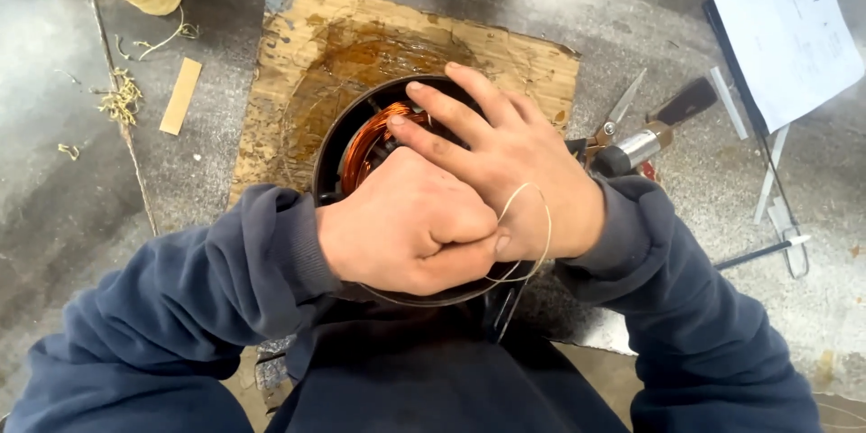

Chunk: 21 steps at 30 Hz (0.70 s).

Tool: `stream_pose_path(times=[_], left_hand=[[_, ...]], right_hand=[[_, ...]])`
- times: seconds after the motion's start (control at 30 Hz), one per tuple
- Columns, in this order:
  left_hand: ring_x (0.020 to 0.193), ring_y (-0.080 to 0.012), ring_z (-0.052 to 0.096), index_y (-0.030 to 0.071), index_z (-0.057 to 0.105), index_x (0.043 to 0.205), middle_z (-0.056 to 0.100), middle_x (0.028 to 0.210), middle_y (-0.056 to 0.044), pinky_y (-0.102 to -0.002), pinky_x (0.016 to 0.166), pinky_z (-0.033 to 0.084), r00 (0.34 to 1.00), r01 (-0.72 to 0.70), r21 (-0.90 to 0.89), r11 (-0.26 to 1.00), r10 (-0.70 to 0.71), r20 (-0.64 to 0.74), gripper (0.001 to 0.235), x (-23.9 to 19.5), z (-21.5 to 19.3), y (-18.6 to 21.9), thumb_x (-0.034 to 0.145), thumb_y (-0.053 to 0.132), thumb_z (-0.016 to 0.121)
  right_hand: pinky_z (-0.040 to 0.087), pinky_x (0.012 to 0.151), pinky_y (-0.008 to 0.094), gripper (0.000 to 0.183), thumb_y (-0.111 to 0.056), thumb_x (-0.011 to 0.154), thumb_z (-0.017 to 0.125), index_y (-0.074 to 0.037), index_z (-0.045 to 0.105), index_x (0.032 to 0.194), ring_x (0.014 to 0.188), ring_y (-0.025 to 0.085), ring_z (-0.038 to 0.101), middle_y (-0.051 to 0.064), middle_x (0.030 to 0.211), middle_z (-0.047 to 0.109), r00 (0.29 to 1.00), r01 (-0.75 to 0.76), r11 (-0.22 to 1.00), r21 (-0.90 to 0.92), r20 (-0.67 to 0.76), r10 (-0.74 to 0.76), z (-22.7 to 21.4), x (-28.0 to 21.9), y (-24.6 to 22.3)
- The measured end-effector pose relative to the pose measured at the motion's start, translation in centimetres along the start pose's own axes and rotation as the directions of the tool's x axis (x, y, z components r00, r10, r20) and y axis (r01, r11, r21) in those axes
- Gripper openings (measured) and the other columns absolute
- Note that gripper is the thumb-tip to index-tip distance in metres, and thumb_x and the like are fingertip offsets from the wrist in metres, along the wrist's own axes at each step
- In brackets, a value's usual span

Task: Rewinding and tying the copper coils of an electric motor stator using string and tools.

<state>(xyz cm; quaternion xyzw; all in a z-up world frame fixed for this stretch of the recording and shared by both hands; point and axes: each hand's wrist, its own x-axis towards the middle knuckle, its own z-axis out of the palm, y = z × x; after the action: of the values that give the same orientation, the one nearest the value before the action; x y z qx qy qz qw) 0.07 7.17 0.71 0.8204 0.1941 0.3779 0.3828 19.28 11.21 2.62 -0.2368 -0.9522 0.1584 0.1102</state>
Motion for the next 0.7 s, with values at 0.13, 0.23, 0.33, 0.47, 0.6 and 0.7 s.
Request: stream_pose_path(times=[0.13, 0.23, 0.33, 0.47, 0.6, 0.7], left_hand=[[0.062, -0.0305, 0.059, 0.007, 0.058, 0.066, 0.061, 0.067, -0.008, -0.044, 0.061, 0.044, 1.0, -0.017, 0.004, 1.0, 0.017, -0.013, 0.026, -0.1, 0.3, -0.2, 0.09, 0.013, 0.067], [0.062, -0.031, 0.058, 0.007, 0.057, 0.066, 0.061, 0.067, -0.008, -0.044, 0.061, 0.044, 1.0, -0.005, 0.03, 1.0, 0.006, -0.012, 0.029, 0.3, 0.1, -0.3, 0.093, 0.013, 0.067], [0.057, -0.0297, 0.057, 0.007, 0.056, 0.063, 0.059, 0.062, -0.008, -0.042, 0.057, 0.044, 0.995, 0.09, 0.021, 0.996, -0.089, -0.041, 0.033, 0.1, 0.4, 0.5, 0.094, 0.014, 0.067], [0.056, -0.0287, 0.057, 0.007, 0.057, 0.066, 0.056, 0.061, -0.009, -0.04, 0.056, 0.045, 0.992, 0.1, 0.005, 0.995, -0.099, -0.082, 0.034, 0.0, 0.3, 1.8, 0.097, 0.017, 0.068], [0.062, -0.0261, 0.063, 0.01, 0.06, 0.069, 0.062, 0.068, -0.005, -0.038, 0.056, 0.047, 0.994, 0.069, 0.085, 0.994, -0.06, -0.095, 0.031, 0.1, 1.1, 3.1, 0.097, 0.022, 0.066], [0.068, -0.026, 0.064, 0.011, 0.064, 0.075, 0.066, 0.078, -0.003, -0.036, 0.06, 0.049, 0.994, 0.028, 0.123, 0.992, -0.014, -0.111, 0.026, 0.6, 2.2, 3.8, 0.099, 0.023, 0.065]], right_hand=[[0.035, 0.112, 0.061, 0.088, -0.047, 0.073, 0.067, -0.018, 0.05, 0.155, 0.146, 0.048, 0.036, 0.018, 0.158, 0.044, 1.0, -0.007, 1.0, 0.004, -0.016, 0.007, 0.2, 0.0, 0.0], [0.035, 0.112, 0.061, 0.086, -0.044, 0.074, 0.066, -0.02, 0.05, 0.154, 0.147, 0.048, 0.036, 0.015, 0.158, 0.045, 1.0, -0.023, 1.0, -0.007, -0.019, 0.023, 0.6, -0.3, 0.1], [0.033, 0.114, 0.061, 0.079, -0.04, 0.077, 0.065, -0.018, 0.054, 0.153, 0.149, 0.047, 0.035, 0.015, 0.16, 0.044, 0.999, -0.039, 0.999, -0.011, -0.032, 0.038, 0.7, -0.5, -0.4], [0.027, 0.119, 0.06, 0.064, -0.039, 0.08, 0.065, -0.016, 0.064, 0.139, 0.15, 0.042, 0.036, 0.016, 0.158, 0.048, 0.994, -0.015, 1.0, 0.008, -0.112, 0.016, 1.1, -2.0, -1.1], [0.021, 0.126, 0.057, 0.037, -0.03, 0.083, 0.064, -0.015, 0.074, 0.116, 0.142, 0.031, 0.05, 0.007, 0.137, 0.066, 0.97, -0.002, 0.996, 0.086, -0.242, 0.023, 2.3, -3.7, -3.0], [0.024, 0.125, 0.055, 0.025, -0.028, 0.081, 0.066, -0.015, 0.074, 0.1, 0.126, 0.025, 0.061, 0.002, 0.115, 0.073, 0.953, -0.018, 0.986, 0.166, -0.294, 0.067, 3.3, -4.4, -3.8]])
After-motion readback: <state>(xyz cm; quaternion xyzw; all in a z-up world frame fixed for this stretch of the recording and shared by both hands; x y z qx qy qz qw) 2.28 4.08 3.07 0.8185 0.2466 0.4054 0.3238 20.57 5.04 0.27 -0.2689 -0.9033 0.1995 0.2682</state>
